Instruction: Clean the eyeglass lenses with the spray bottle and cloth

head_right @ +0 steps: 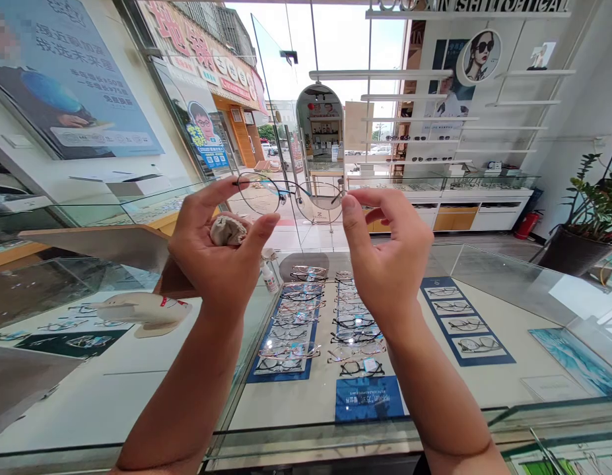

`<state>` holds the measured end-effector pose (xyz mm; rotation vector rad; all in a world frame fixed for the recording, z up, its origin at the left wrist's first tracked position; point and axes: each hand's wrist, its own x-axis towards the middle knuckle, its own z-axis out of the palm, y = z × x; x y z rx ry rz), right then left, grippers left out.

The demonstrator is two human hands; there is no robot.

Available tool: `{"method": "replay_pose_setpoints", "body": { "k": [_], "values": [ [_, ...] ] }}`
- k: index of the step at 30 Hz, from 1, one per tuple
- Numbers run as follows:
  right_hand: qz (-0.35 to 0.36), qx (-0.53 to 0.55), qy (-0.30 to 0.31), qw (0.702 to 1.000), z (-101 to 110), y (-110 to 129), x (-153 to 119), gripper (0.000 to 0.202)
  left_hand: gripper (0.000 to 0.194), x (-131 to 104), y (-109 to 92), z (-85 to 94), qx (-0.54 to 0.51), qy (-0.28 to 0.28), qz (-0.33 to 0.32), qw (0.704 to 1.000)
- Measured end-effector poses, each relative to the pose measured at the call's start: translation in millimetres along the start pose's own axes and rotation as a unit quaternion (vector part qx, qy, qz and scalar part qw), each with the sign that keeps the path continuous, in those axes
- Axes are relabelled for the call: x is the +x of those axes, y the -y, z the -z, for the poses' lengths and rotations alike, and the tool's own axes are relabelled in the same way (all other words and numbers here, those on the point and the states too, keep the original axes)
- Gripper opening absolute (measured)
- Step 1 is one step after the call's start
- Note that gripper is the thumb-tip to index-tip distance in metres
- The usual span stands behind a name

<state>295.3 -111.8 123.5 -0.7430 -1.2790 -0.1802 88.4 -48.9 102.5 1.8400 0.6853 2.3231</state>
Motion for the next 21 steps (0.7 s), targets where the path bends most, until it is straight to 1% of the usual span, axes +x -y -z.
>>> {"method": "replay_pose_setpoints", "body": {
  "k": [5,10,12,16,21],
  "values": [
    [-0.022,0.06,0.013,0.998,-3,-8,1,0.013,0.058,0,-1,1.4,0.021,0.022,-0.008,1.0],
    [-0.028,0.087,0.029,0.995,-2,-17,2,0.018,0.054,2,-2,-0.2,0.085,-0.009,-0.053,0.995],
    [-0.033,0.104,0.034,0.993,-2,-19,2,0.019,0.053,2,-2,-0.8,0.096,-0.008,-0.061,0.994],
    [-0.028,0.12,0.038,0.992,-2,-24,3,0.018,0.05,1,-4,-1.9,0.088,0.012,-0.046,0.995],
    [-0.02,0.111,0.044,0.993,-3,-26,2,0.019,0.048,0,-9,-4.8,0.054,0.018,0.004,0.998]
  ]
}}
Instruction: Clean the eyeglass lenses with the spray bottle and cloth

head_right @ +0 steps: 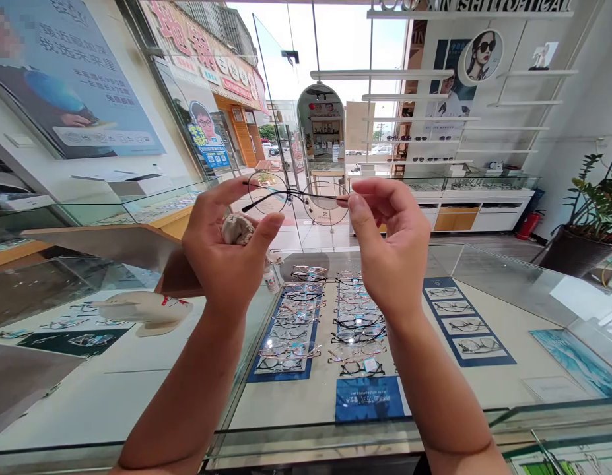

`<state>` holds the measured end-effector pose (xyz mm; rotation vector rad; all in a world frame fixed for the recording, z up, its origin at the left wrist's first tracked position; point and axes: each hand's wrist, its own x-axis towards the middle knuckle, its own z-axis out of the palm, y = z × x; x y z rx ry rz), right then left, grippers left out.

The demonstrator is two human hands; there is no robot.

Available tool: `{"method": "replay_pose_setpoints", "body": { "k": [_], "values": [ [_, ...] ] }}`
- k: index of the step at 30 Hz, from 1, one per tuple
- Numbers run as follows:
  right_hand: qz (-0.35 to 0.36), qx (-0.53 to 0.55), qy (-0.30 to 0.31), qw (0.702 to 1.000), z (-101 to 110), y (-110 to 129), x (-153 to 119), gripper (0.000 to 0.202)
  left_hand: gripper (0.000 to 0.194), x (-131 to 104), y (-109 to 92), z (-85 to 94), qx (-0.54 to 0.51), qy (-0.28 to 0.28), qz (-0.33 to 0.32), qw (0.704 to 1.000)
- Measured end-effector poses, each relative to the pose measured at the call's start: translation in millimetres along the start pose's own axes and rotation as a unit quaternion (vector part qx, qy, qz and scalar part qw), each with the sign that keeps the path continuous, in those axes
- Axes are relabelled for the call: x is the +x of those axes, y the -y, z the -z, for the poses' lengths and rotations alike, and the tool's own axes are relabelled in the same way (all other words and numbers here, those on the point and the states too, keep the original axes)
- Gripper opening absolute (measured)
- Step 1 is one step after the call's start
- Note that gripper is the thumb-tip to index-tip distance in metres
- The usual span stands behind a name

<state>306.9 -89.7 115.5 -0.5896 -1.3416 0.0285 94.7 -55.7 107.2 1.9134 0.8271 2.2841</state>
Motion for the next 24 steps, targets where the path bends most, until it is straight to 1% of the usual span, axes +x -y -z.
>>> {"method": "replay_pose_setpoints", "body": {
  "k": [5,8,15,19,24],
  "values": [
    [-0.026,-0.025,-0.001,0.999,-0.9,3.2,0.1,0.02,0.055,2.6,0.6,-2.5,-0.076,0.006,0.017,0.997],
    [-0.031,-0.033,0.002,0.999,-1.6,4.2,0.1,0.021,0.059,4.8,1.9,-3.5,-0.096,0.003,0.022,0.995],
    [-0.029,-0.031,0.013,0.999,-1.1,3.4,-0.9,0.02,0.054,4.6,1.9,-3.7,-0.115,-0.001,0.035,0.993],
    [-0.023,-0.027,0.024,0.999,-0.3,-0.2,-0.3,0.019,0.056,3.2,0.6,-3.3,-0.14,0.003,0.059,0.988],
    [-0.031,-0.036,0.038,0.998,-1.2,-3.3,0.2,0.019,0.06,2.0,-6.3,-2.2,-0.173,0.01,0.102,0.979]
  ]
}}
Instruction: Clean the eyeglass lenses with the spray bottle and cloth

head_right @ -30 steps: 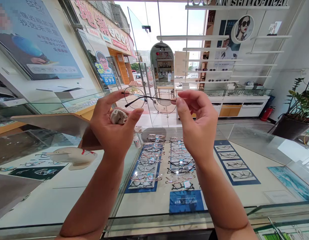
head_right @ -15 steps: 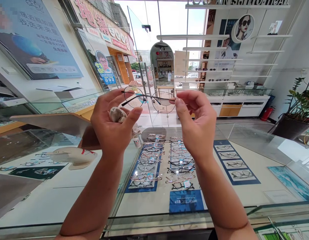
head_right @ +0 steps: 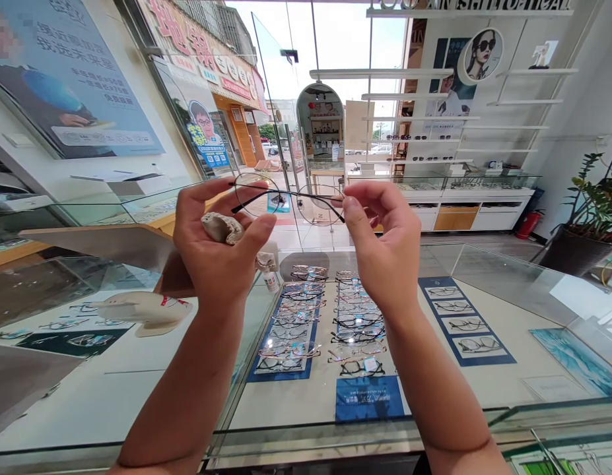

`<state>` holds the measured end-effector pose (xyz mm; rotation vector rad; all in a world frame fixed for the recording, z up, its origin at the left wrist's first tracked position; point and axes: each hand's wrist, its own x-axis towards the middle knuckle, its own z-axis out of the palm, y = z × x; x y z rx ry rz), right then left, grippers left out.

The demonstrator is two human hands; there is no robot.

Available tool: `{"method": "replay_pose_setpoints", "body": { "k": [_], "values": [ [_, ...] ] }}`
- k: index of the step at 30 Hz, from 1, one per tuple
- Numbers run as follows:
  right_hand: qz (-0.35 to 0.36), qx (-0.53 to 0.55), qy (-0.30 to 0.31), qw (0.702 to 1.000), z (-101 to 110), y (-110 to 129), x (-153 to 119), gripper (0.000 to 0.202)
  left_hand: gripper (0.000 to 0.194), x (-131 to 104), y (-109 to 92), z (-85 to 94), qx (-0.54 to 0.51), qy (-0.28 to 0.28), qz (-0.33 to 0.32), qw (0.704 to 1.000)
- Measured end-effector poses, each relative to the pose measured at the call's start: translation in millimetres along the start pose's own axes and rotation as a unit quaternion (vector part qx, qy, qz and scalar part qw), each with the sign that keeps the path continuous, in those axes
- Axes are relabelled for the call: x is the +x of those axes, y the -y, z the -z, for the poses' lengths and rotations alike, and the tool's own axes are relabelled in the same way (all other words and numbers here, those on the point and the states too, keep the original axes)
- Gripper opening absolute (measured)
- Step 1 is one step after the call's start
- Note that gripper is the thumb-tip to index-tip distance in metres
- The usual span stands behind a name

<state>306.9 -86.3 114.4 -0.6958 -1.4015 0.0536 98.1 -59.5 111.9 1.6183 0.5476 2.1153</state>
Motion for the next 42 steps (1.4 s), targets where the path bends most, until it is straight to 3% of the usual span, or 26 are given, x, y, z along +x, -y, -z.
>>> {"method": "replay_pose_setpoints", "body": {
  "k": [8,20,26,33,35,38,42],
  "values": [
    [0.008,0.001,-0.001,1.0,-3,-3,2,0.017,0.06,3,4,3.1,-0.038,0.026,0.052,0.998],
    [-0.002,0.011,-0.004,1.0,-4,-2,2,0.018,0.053,-1,1,-1.9,-0.03,-0.01,-0.011,0.999],
    [-0.008,0.017,0.002,1.0,-3,-6,3,0.019,0.051,-8,-5,-6.2,0.009,-0.03,0.017,0.999],
    [-0.017,0.015,0.002,1.0,-5,-9,3,0.019,0.052,-11,-3,-11.6,-0.014,-0.053,-0.002,0.999],
    [-0.02,0.024,-0.002,1.0,-6,-11,4,0.022,0.052,-9,0,-10.7,-0.039,-0.049,0.03,0.998],
    [-0.016,0.033,0.002,0.999,-8,-14,6,0.026,0.053,-5,2,-8.6,-0.12,-0.026,0.14,0.983],
    [0.018,0.032,0.059,0.998,-12,-15,8,0.022,0.047,0,1,-8.1,-0.193,0.063,0.277,0.939]
  ]
}}
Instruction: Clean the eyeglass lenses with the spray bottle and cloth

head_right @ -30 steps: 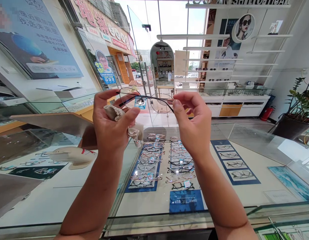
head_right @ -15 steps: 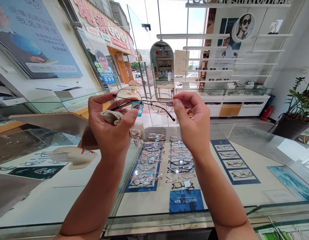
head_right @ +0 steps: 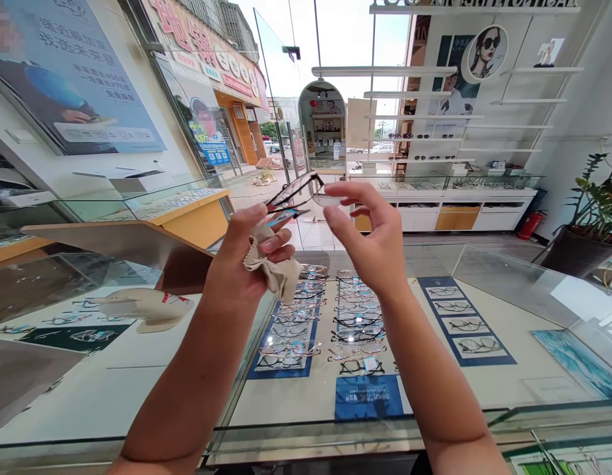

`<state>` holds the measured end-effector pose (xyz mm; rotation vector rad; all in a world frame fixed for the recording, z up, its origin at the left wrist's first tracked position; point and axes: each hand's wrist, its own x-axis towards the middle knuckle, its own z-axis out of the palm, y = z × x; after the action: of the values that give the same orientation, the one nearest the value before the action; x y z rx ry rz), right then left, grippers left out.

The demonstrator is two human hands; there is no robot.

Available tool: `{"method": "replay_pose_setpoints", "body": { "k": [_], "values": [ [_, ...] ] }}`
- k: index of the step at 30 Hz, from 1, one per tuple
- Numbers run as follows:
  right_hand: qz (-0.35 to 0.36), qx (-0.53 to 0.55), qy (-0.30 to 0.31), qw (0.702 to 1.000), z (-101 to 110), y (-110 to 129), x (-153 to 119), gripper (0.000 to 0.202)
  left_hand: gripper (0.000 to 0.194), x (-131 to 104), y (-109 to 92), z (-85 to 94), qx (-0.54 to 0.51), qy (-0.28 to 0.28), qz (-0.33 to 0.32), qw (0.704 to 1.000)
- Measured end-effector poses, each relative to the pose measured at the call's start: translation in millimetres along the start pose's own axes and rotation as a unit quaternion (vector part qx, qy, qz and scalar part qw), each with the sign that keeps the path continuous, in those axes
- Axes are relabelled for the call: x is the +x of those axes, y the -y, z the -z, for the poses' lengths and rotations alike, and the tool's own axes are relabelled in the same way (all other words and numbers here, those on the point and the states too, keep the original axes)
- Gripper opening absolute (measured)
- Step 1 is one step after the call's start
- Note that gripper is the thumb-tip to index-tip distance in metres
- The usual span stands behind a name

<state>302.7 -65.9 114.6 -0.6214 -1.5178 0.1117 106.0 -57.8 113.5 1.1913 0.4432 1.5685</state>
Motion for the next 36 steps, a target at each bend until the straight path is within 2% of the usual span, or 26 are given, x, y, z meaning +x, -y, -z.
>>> {"method": "replay_pose_setpoints", "body": {
  "k": [5,9,12,15,20,22,24,26,29,31,33,34,36],
  "values": [
    [0.064,-0.014,0.047,0.997,-5,2,0,0.015,0.045,-1,-2,-3.4,-0.064,0.089,0.141,0.984],
    [0.098,0.009,0.059,0.993,-4,-1,0,0.008,0.035,-2,-3,-2.9,-0.142,0.105,0.247,0.953],
    [0.108,0.029,0.062,0.992,-2,-2,0,0.006,0.028,-3,-3,-0.4,-0.187,0.12,0.295,0.929],
    [0.116,0.054,0.066,0.99,-1,-1,-1,0.007,0.026,-3,-2,2.6,-0.2,0.141,0.309,0.919],
    [0.113,0.097,0.066,0.987,-2,-1,-4,0.005,0.037,-9,-3,-0.3,-0.12,0.146,0.29,0.938],
    [0.113,0.105,0.053,0.987,-2,-3,-4,0.006,0.045,-11,-2,-2.7,-0.071,0.13,0.273,0.951],
    [0.115,0.102,0.042,0.987,-2,-5,-4,0.007,0.052,-14,3,0.7,-0.016,0.083,0.238,0.968],
    [0.112,0.091,0.041,0.989,-1,-5,-5,0.011,0.055,-16,13,15.0,0.057,0.004,0.181,0.982],
    [0.112,0.078,0.059,0.989,-1,4,-6,0.017,0.047,-18,40,58.0,0.183,-0.105,0.087,0.974],
    [0.109,0.064,0.088,0.988,-5,12,-9,0.016,0.038,-19,59,93.1,0.249,-0.177,0.024,0.952],
    [0.097,0.04,0.137,0.985,-12,17,-14,0.013,0.031,-21,76,124.7,0.332,-0.239,-0.008,0.913],
    [0.086,0.026,0.165,0.982,-17,17,-18,0.01,0.027,-22,82,137.6,0.369,-0.257,-0.014,0.893],
    [0.053,-0.006,0.219,0.974,-28,11,-30,0.004,0.027,-23,90,156.7,0.438,-0.245,0.009,0.865]
  ]
}}
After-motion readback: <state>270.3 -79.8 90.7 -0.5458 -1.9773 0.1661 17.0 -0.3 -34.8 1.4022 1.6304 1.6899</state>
